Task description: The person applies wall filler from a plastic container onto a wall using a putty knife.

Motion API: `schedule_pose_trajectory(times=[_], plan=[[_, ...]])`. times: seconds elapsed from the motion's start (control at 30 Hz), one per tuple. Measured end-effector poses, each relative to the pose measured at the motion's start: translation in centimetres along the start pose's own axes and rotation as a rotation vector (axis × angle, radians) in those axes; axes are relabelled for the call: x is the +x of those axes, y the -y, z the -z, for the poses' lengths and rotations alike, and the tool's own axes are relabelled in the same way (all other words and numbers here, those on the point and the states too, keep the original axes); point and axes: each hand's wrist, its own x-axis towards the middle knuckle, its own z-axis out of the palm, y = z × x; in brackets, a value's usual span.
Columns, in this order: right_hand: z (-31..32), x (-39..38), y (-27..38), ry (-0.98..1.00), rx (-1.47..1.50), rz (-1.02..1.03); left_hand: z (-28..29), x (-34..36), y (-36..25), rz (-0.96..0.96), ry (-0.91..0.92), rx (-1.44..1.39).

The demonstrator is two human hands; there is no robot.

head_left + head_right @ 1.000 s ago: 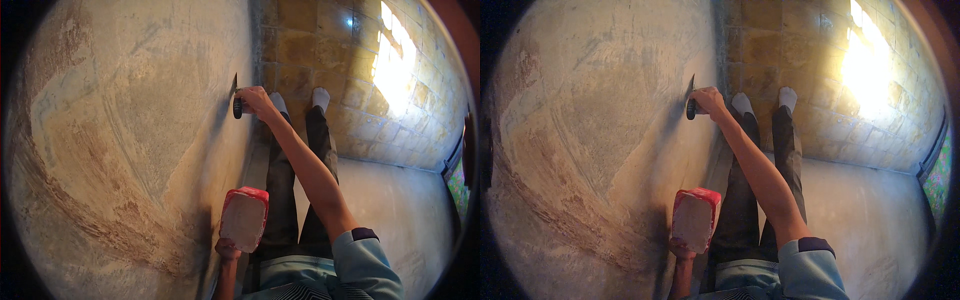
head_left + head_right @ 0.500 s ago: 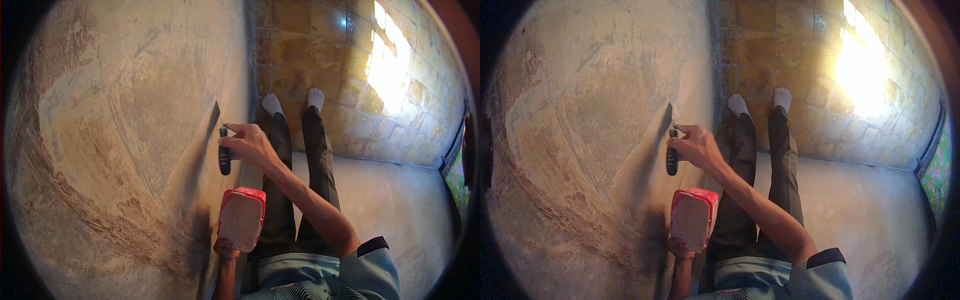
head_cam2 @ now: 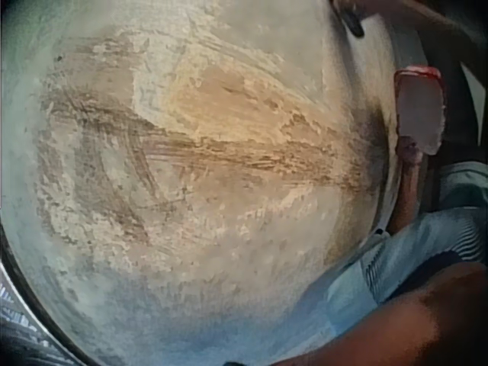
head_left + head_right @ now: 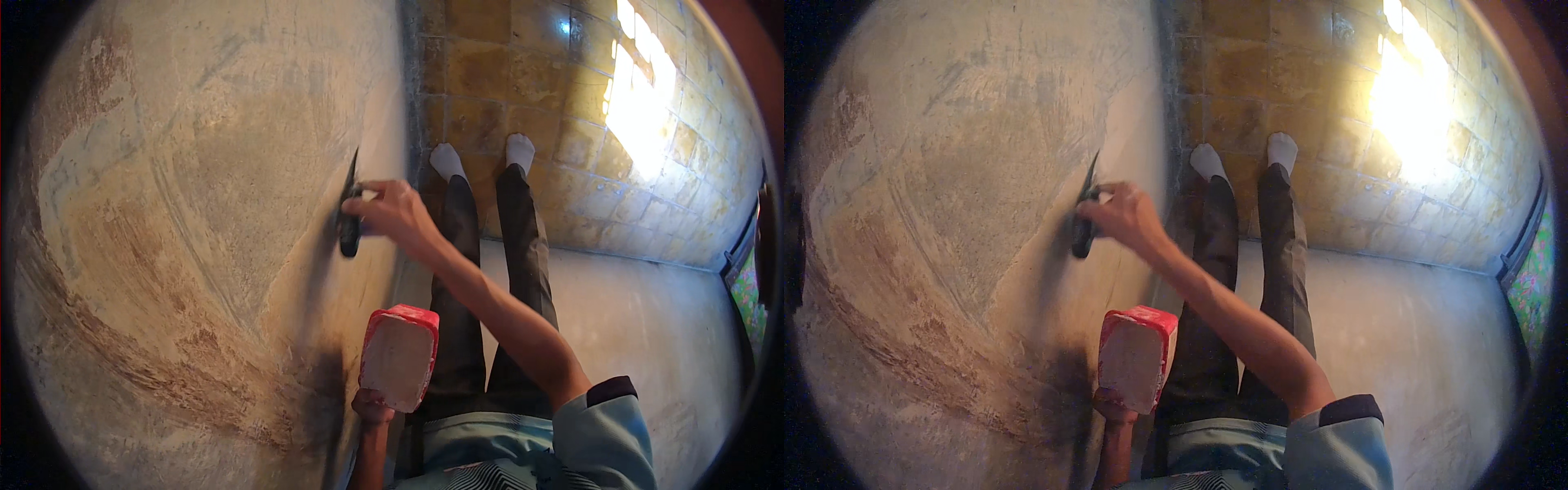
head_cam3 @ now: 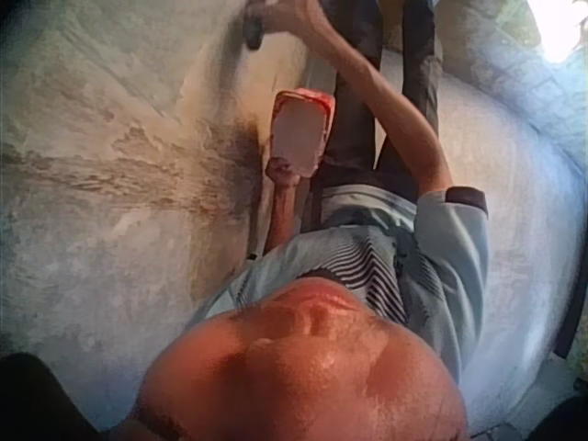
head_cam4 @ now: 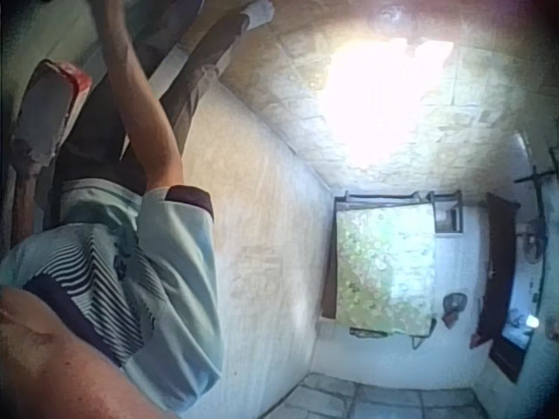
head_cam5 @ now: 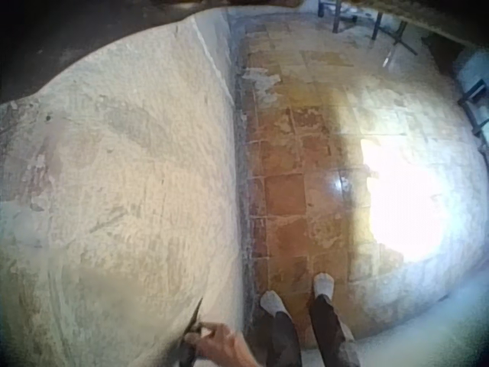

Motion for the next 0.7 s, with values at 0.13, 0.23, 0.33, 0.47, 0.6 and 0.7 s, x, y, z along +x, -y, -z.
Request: schedule_pose_trajectory(times=[0.13,0.23,0.33,0.47,0.6,0.7], plan=[[-0.3,-6.3,2.0,0.101,0.111,0.002,-1.1,0.3,-0.7,0.057,0.05,-0.463],[1.2,-5.0,0.5,0.029,0.108,0.01,0.5,0.2,0.3,-0.064,0.087,-0.374],[6.1,1.9,-1.6,-0.01,-0.022,0.014,0.4,0.4,0.5,-0.129,0.126,-0.321],[8.3,9.8,-5.1,-0.103,0.028,-0.007,-7.3,1.6,-5.4,0.305,-0.22,-0.401],[5.7,11.6,-5.2,0.004,0.124,-0.016,-1.2,-0.3,-2.0,0.118,-0.023,-0.444],[5.4,11.3,-4.7,0.04,0.172,0.004,-1.8,0.2,-2.0,0.102,0.078,-0.45]])
